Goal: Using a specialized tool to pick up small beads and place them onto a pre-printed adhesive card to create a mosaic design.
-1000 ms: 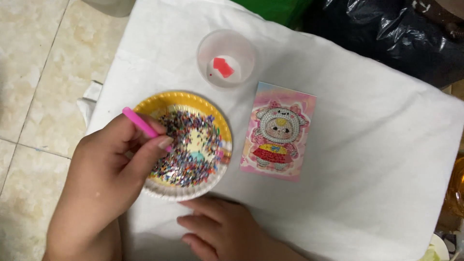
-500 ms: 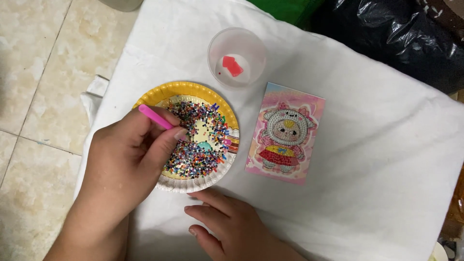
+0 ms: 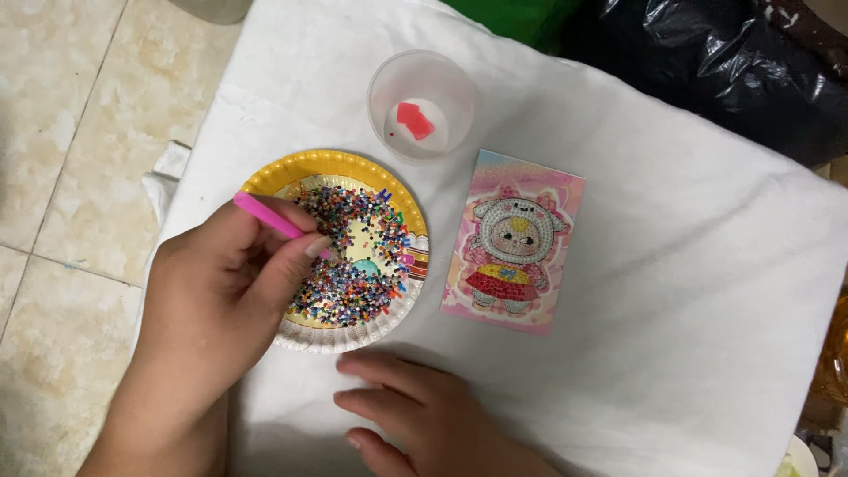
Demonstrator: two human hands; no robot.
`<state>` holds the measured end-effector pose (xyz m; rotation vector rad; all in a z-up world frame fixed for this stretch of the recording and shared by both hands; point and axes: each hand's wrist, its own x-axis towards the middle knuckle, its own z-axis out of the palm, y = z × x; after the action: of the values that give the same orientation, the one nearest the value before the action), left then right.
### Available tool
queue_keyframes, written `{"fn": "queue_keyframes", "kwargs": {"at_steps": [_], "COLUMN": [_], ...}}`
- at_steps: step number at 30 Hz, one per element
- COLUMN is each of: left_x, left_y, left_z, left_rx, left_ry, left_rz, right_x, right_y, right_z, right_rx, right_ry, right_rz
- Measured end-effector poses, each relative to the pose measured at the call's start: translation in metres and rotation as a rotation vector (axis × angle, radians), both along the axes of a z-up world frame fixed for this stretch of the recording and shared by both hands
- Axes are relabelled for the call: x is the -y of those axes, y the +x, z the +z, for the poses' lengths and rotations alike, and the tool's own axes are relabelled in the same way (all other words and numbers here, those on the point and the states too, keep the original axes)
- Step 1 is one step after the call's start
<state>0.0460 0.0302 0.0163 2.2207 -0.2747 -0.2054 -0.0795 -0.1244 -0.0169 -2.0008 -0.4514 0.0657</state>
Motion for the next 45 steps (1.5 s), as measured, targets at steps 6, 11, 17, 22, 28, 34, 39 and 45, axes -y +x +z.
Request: {"fn": "queue_keyframes", "kwargs": {"at_steps": [6,11,17,22,28,34,39,45], "left_x": [0.012,0.048,0.094,0.107,0.109,0.112,0.113,0.113], "left_y": [-0.010,-0.036,-0.049,-0.053,-0.054,-0.056,-0.056,-0.055], "left_z": [0.006,-0.002,-0.012,-0.020,-0.024,-0.025,-0.026,-0.028], "left_rx": [-0.074,-0.018,0.151,0.132,0.167,0.201,0.202,0.245], "left_ry": [-0.255,-0.282,-0.179,-0.155,-0.060,-0.130,-0.129,-0.094], "left_rz": [0.120,-0.014,-0.241,-0.237,-0.261,-0.273,-0.271,-0.289], "right_x": [0.059,0.089,0.101,0.101,0.104,0.103,0.103,0.103], "right_y": [-0.020,-0.006,-0.009,-0.003,-0.004,-0.004,-0.004,-0.004], "right_z": [0.005,0.019,0.004,0.008,-0.002,0.002,0.000,0.002], "right_rx": [0.160,-0.014,-0.001,-0.081,0.034,-0.014,0.006,0.004], "right_ry": [-0.305,-0.432,-0.333,-0.418,-0.457,-0.432,-0.457,-0.446], "right_rz": [-0.273,-0.844,-0.731,-0.706,-0.688,-0.696,-0.690,-0.690]}}
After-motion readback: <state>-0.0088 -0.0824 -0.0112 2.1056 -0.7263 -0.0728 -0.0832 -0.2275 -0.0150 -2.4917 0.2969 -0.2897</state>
